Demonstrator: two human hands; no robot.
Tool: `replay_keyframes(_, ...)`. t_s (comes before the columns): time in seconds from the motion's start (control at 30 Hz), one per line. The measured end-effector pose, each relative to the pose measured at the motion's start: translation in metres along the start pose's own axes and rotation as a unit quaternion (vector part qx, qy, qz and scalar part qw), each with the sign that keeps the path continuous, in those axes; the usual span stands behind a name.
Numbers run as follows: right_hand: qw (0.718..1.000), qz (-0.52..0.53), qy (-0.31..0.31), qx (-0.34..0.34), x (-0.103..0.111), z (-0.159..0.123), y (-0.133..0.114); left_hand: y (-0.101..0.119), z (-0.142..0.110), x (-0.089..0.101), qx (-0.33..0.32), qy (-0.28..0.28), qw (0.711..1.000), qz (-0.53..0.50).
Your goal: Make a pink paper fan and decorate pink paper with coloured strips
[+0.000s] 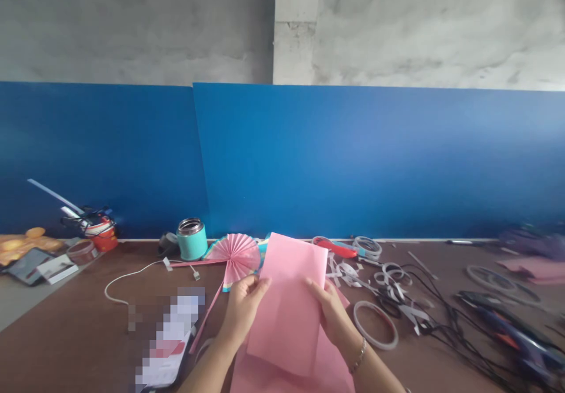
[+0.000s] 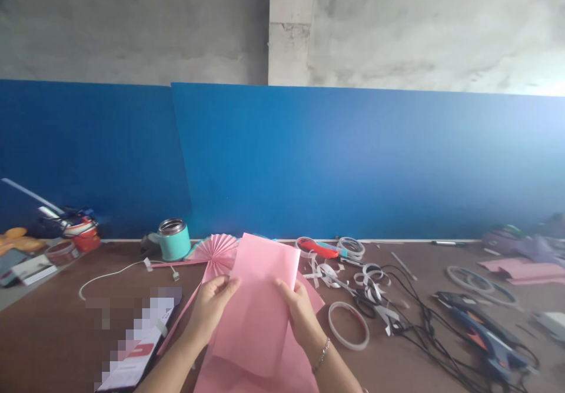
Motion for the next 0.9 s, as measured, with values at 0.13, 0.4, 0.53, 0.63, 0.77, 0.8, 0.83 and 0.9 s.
replay_keyframes(0.13,1.000,-0.009,0.023,0.004,0.0055,0.0008,0.0011,0.0021,-0.0015,-0.0014,0.001,0.008,1.000,0.008)
replay_keyframes(0.4,1.000,-0.013,0.012,0.015,0.0042,-0.0010,-0.0010,0.0020,-0.0020,-0.0020,0.001,0.005,1.000,-0.019)
replay_keyframes(0.53,1.000,-0.015,0.006,0.012,0.0030,-0.0015,-0.0005,0.0064,-0.0016,-0.0044,-0.015,-0.008,0.998,-0.060)
replay_keyframes(0.63,1.000,-0.010,-0.002,0.015,0.0020,-0.0015,-0.0002,0.0059,-0.0022,-0.0017,-0.017,0.004,0.999,-0.031)
replay_keyframes(0.77,1.000,-0.008,-0.011,0.013,0.0007,-0.0027,-0.0009,0.0041,-0.0029,-0.0002,-0.021,0.008,1.000,-0.014)
replay_keyframes(0.8,1.000,-0.010,-0.014,0.012,0.0003,-0.0030,-0.0012,0.0038,-0.0030,0.0000,-0.020,0.010,1.000,-0.013)
replay_keyframes(0.83,1.000,-0.012,-0.015,0.012,0.0002,-0.0032,-0.0015,0.0036,-0.0031,0.0001,-0.019,0.012,1.000,-0.013)
replay_keyframes(0.9,1.000,-0.016,-0.009,0.017,0.0015,-0.0030,-0.0025,0.0034,-0.0030,0.0003,-0.018,0.016,1.000,-0.013)
Point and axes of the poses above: each hand's wrist, its own z-axis towards the middle knuckle, its own x-axis out of the back of the hand, y = z × x, the point moved 6 cm from there along z, towards the middle knuckle, and after that the axes turned 11 degrees about -x, right-handed, at the moved point
